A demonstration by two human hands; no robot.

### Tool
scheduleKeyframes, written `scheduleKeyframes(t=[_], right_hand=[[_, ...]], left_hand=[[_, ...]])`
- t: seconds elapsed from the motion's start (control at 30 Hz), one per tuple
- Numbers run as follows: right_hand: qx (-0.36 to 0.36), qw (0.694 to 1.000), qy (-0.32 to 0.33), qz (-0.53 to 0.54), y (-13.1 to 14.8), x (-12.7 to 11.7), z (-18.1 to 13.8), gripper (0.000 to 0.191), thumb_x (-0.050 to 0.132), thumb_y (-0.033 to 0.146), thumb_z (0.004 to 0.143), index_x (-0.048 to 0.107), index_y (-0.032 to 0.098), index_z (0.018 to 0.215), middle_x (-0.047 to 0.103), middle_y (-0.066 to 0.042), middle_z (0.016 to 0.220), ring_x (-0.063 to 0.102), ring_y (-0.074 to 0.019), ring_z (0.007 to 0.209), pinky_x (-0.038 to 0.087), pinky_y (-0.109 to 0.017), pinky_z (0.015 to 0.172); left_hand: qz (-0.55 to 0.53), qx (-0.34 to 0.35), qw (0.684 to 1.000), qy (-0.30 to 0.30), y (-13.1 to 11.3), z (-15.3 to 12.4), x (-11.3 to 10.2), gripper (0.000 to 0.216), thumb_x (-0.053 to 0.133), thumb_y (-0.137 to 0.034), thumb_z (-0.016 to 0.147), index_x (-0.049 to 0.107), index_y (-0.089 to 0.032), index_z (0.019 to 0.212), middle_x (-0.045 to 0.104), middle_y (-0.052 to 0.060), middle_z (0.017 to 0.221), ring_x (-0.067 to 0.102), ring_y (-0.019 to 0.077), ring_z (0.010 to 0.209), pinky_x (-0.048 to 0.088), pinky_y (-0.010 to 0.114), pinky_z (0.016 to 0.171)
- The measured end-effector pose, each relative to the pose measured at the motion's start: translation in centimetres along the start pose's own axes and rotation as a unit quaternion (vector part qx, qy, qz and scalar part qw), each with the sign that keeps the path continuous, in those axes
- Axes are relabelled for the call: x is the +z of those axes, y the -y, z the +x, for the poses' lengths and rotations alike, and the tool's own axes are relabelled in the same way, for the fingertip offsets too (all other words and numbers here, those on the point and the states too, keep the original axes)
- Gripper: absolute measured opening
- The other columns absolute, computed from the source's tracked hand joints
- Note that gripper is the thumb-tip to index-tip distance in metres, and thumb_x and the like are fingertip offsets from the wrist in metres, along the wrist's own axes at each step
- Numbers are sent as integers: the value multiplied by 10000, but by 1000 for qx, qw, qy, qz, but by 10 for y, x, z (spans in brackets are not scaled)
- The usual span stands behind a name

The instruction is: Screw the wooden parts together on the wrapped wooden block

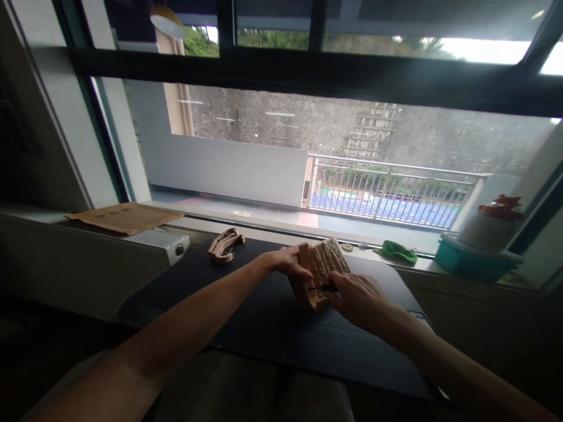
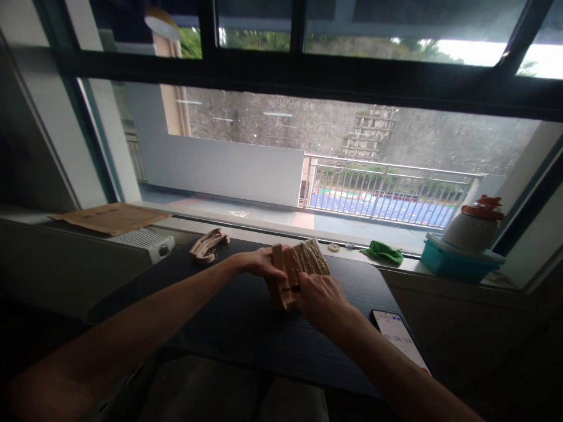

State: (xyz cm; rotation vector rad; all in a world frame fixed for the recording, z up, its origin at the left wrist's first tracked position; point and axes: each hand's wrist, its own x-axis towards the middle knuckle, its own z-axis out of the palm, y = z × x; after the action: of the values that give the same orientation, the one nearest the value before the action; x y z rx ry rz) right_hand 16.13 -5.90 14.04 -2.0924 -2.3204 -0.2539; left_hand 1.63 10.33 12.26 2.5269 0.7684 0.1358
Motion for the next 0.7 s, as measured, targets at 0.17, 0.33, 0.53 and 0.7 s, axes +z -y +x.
scheduleKeyframes(t=[0.17, 0.33, 0.53, 0.7], right_hand=[[-86, 994, -8, -70, 10, -13, 2, 227, 447, 134, 840, 614, 171, 988, 653, -83, 892, 629, -178, 792, 368, -237, 571], [-101, 992, -7, -70, 13, -14, 9, 223, 439, 107, 828, 632, 159, 926, 660, -77, 873, 625, -176, 767, 346, -244, 558], [14, 1000, 10, -23, -6, 1, 7, 265, 422, 348, 871, 636, 203, 812, 674, -40, 729, 622, -178, 673, 288, -260, 526], [40, 999, 26, -17, -7, 3, 5, 358, 363, 396, 893, 645, 201, 792, 671, -59, 741, 615, -175, 678, 294, -258, 538]], left_hand=[[41, -10, 999, -6, -2, 4, 1, 712, 674, -530, 615, 453, -228, 1221, 565, 39, 1172, 490, 278, 1113, 399, 339, 919], [-4, 4, 1000, -4, 4, 4, 4, 649, 677, -456, 648, 465, -199, 1204, 606, 38, 1089, 525, 262, 1052, 430, 304, 857], [-73, 44, 996, 6, 11, 2, 5, 714, 685, -453, 649, 431, -177, 1256, 605, 50, 1097, 536, 244, 1035, 437, 298, 858], [-32, -2, 999, -8, 4, 2, 3, 735, 701, -458, 624, 450, -184, 1258, 572, 59, 1165, 515, 271, 1076, 439, 322, 876]])
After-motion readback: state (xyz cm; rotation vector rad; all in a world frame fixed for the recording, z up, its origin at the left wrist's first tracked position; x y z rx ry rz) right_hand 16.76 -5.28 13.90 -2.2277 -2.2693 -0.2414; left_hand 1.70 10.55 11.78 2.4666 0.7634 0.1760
